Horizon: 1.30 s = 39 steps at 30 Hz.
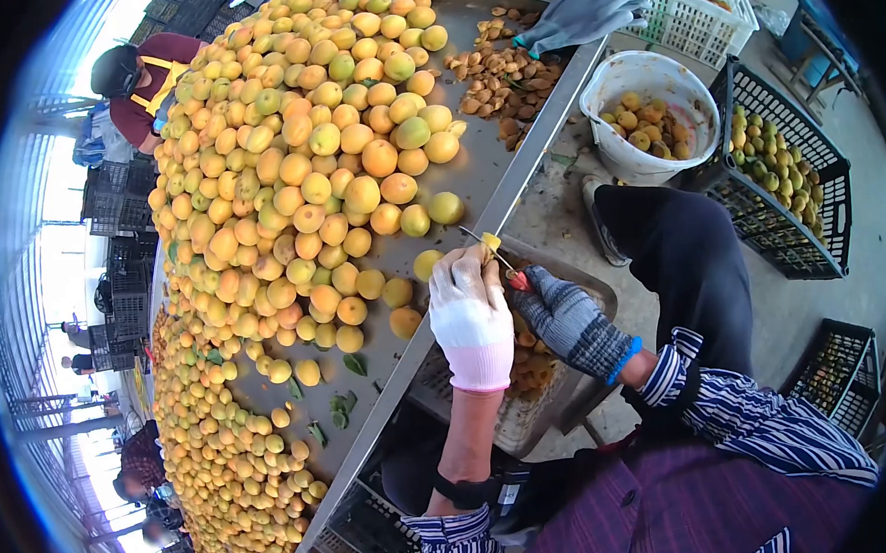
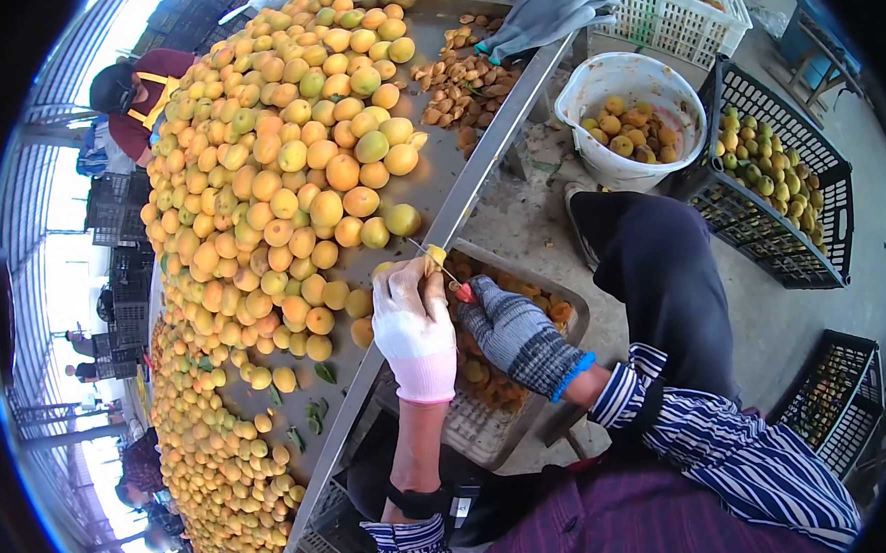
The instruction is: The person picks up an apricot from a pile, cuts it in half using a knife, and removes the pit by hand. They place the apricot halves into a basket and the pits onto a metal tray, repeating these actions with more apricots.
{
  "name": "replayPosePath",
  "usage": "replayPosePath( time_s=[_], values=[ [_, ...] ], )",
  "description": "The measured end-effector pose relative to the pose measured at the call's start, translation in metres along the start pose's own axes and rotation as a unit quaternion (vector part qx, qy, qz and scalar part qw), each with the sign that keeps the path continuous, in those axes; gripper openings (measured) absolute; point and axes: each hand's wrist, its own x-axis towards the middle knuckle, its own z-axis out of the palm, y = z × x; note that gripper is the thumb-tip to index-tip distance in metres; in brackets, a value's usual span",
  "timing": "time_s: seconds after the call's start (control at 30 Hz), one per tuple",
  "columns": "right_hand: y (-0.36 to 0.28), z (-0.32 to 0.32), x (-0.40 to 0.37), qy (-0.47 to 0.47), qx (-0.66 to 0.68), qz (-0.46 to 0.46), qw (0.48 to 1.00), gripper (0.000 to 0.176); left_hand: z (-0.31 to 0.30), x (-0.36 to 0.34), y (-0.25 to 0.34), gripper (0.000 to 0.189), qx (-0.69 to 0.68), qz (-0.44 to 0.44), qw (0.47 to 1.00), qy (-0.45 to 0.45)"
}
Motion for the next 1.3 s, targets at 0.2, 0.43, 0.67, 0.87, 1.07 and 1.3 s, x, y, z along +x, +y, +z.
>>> replayPosePath(
  time_s=[0.2, 0.43, 0.67, 0.87, 1.07, 1.3],
  values=[
    [0.013, 0.011, 0.008, -0.006, 0.106, 0.04, 0.994, 0.025, -0.011, 0.006, 0.001, 0.013, -0.049, -0.075, 0.996, -0.017],
    [0.02, 0.011, 0.012, -0.015, 0.225, 0.102, 0.969, 0.026, -0.02, 0.011, -0.013, 0.013, -0.177, -0.278, 0.941, -0.072],
    [0.002, 0.006, -0.011, 0.0, 0.118, -0.016, 0.993, 0.026, -0.022, 0.013, 0.0, 0.02, -0.3, -0.36, 0.882, -0.058],
    [0.01, 0.013, -0.011, 0.025, 0.059, -0.031, 0.997, 0.029, -0.022, 0.011, 0.005, 0.021, -0.293, -0.352, 0.885, -0.077],
    [0.009, 0.01, -0.007, -0.002, 0.077, 0.018, 0.997, 0.028, -0.024, 0.009, -0.002, 0.019, -0.165, -0.286, 0.939, -0.098],
    [0.011, 0.009, -0.003, 0.018, 0.054, -0.016, 0.998, 0.03, -0.029, 0.016, -0.008, 0.017, -0.039, -0.106, 0.992, -0.059]
  ],
)
